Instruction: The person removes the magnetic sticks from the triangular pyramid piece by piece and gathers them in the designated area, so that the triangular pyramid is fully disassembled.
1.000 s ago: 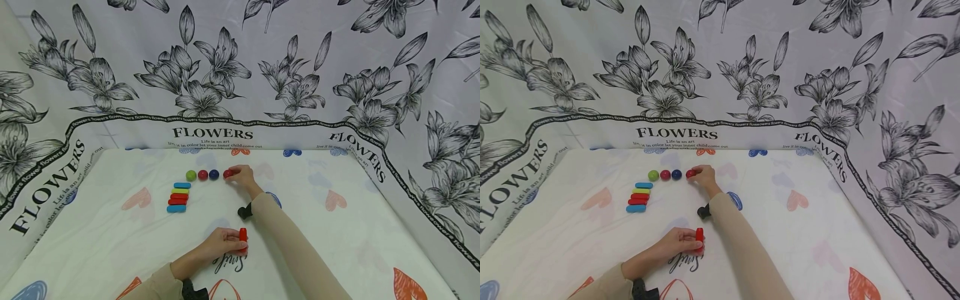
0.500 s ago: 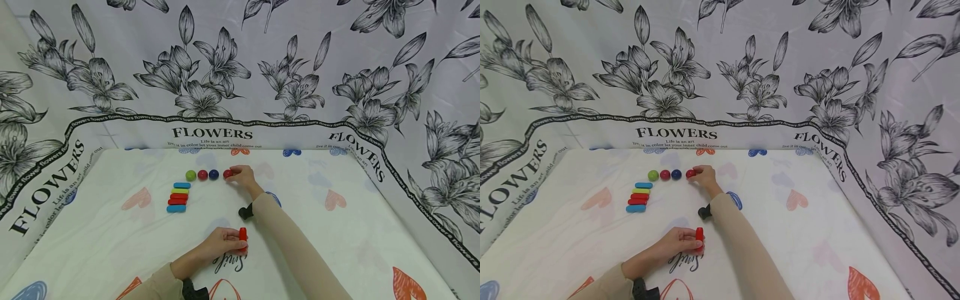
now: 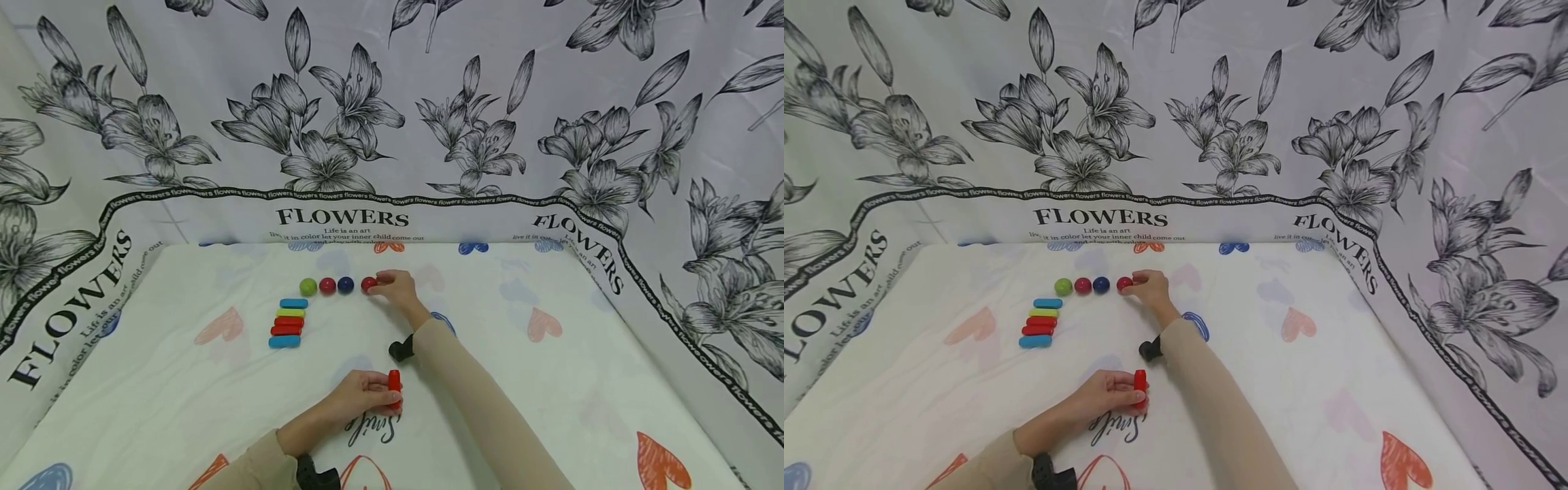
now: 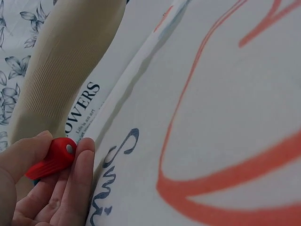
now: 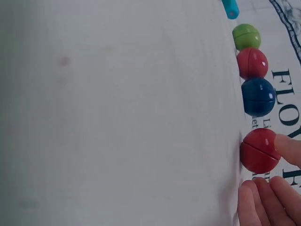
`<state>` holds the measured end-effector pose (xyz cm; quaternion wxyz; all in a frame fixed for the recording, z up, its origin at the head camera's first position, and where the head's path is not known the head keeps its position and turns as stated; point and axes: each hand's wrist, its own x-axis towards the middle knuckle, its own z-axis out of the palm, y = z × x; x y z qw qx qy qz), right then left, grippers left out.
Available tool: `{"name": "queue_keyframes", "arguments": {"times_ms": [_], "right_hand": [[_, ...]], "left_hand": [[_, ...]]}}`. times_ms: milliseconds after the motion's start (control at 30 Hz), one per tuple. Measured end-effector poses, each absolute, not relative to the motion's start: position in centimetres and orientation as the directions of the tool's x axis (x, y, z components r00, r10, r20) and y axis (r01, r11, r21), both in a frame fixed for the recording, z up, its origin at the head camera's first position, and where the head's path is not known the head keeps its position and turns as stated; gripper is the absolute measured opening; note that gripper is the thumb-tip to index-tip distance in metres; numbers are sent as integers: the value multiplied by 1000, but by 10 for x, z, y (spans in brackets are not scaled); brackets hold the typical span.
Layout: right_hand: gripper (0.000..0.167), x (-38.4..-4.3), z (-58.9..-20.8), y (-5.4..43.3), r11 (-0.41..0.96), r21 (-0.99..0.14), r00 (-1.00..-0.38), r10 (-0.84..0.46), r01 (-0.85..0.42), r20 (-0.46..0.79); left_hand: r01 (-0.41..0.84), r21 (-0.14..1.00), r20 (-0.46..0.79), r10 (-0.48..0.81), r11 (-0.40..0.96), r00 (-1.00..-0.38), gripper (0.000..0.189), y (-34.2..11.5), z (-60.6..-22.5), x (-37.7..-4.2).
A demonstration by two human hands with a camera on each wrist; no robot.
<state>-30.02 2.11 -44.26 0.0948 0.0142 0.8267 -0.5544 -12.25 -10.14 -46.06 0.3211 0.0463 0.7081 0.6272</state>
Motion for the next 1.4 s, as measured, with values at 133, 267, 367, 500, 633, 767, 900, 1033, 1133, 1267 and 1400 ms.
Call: {"name": "queue_keyframes", "arguments": {"times_ms": [133, 267, 367, 500, 633, 767, 900, 1033, 1133, 1267, 1400], "right_hand": [[43, -298, -443, 27, 351, -928, -987, -54, 125, -154], [40, -295, -442, 32, 337, -932, -987, -42, 131, -154], [38, -292, -439, 35, 333, -930, -983, -40, 154, -177], [36, -287, -435, 40, 337, -919, -972, -43, 204, -231], [34, -279, -432, 45, 344, -914, -967, -59, 214, -249], [30, -271, -431, 49, 341, -919, -968, -76, 200, -238], [28, -265, -434, 53, 304, -930, -965, -93, 205, -243], [28, -261, -437, 56, 287, -932, -962, -92, 223, -258], [27, -258, -437, 58, 292, -925, -956, -91, 241, -278], [27, -253, -438, 61, 274, -926, -949, -106, 259, -297], [28, -250, -438, 63, 275, -928, -949, -118, 251, -292]], "left_hand": [[-345, 920, -392, 481, 187, -784, 58, -103, -461, -122], [-355, 921, -385, 495, 158, -779, 57, -104, -463, -121], [-368, 919, -387, 491, 140, -781, 52, -104, -463, -122], [-377, 916, -393, 488, 136, -779, 50, -104, -461, -123], [-343, 925, -377, 488, 162, -787, 51, -108, -458, -122], [-286, 926, -371, 450, 248, -812, 56, -117, -454, -122], [-227, 910, -364, 405, 348, -839, 59, -128, -450, -124], [-146, 909, -308, 396, 390, -865, 58, -140, -446, -125], [-64, 904, -250, 399, 423, -882, 55, -149, -446, -128], [30, 877, -183, 391, 480, -902, 52, -159, -444, -128], [115, 837, -120, 385, 534, -915, 49, -168, -441, -129]]}}
